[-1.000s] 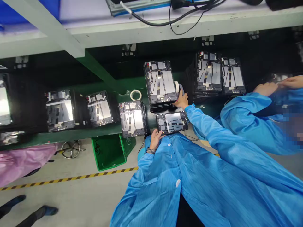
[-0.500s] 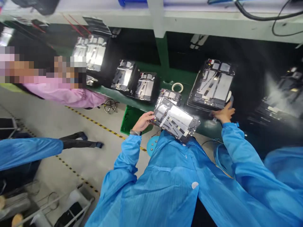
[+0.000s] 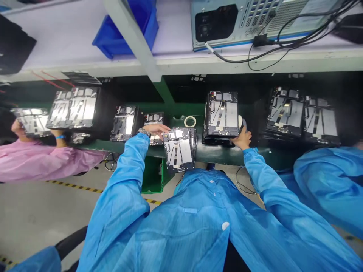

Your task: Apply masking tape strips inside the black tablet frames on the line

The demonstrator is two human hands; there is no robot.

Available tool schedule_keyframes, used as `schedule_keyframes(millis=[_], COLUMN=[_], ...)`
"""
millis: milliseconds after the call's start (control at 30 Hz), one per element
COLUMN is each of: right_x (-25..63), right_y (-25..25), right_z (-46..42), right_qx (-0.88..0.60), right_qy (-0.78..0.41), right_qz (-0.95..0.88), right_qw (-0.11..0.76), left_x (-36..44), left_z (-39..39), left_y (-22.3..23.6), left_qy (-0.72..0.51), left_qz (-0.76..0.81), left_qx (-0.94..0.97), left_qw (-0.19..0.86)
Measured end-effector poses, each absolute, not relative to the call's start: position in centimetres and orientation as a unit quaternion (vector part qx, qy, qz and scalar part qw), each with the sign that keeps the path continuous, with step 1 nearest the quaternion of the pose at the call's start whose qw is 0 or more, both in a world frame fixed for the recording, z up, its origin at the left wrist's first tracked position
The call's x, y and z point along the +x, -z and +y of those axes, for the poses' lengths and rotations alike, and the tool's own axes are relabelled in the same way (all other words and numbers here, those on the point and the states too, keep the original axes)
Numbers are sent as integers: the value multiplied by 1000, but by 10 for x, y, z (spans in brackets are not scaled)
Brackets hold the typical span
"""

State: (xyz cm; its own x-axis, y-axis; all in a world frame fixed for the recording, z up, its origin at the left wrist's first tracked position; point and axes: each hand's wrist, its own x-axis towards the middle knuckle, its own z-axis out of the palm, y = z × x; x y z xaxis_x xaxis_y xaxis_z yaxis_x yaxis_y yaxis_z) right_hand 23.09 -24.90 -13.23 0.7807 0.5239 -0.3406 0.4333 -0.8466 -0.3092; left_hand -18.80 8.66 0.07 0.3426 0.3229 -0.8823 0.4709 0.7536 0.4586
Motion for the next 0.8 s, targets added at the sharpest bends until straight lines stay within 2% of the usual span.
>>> schedule_keyframes(millis=[200,300,467,533,633,800], right_x=[205,198,197,197,195,185], right_y=[131,132,129,126,118,107], right_z=[-282,-294,-287,-280,-276,-301], right_qx=[-943,-942,-944,-946,-948,-947], right_qy=[-206,-211,-224,-233,-235,-222], right_qz=[-243,-241,-225,-211,-200,-207], right_qw=[99,103,84,78,80,106], left_x=[-161,-154,-146,-144,-142,-146], left_z=[117,127,125,125,127,134], left_y=[28,32,26,23,21,18], left_qy=[132,177,127,151,225,232], left_qz=[519,514,543,508,425,369], left_qx=[336,361,359,405,555,699], left_qw=[775,757,749,745,678,567])
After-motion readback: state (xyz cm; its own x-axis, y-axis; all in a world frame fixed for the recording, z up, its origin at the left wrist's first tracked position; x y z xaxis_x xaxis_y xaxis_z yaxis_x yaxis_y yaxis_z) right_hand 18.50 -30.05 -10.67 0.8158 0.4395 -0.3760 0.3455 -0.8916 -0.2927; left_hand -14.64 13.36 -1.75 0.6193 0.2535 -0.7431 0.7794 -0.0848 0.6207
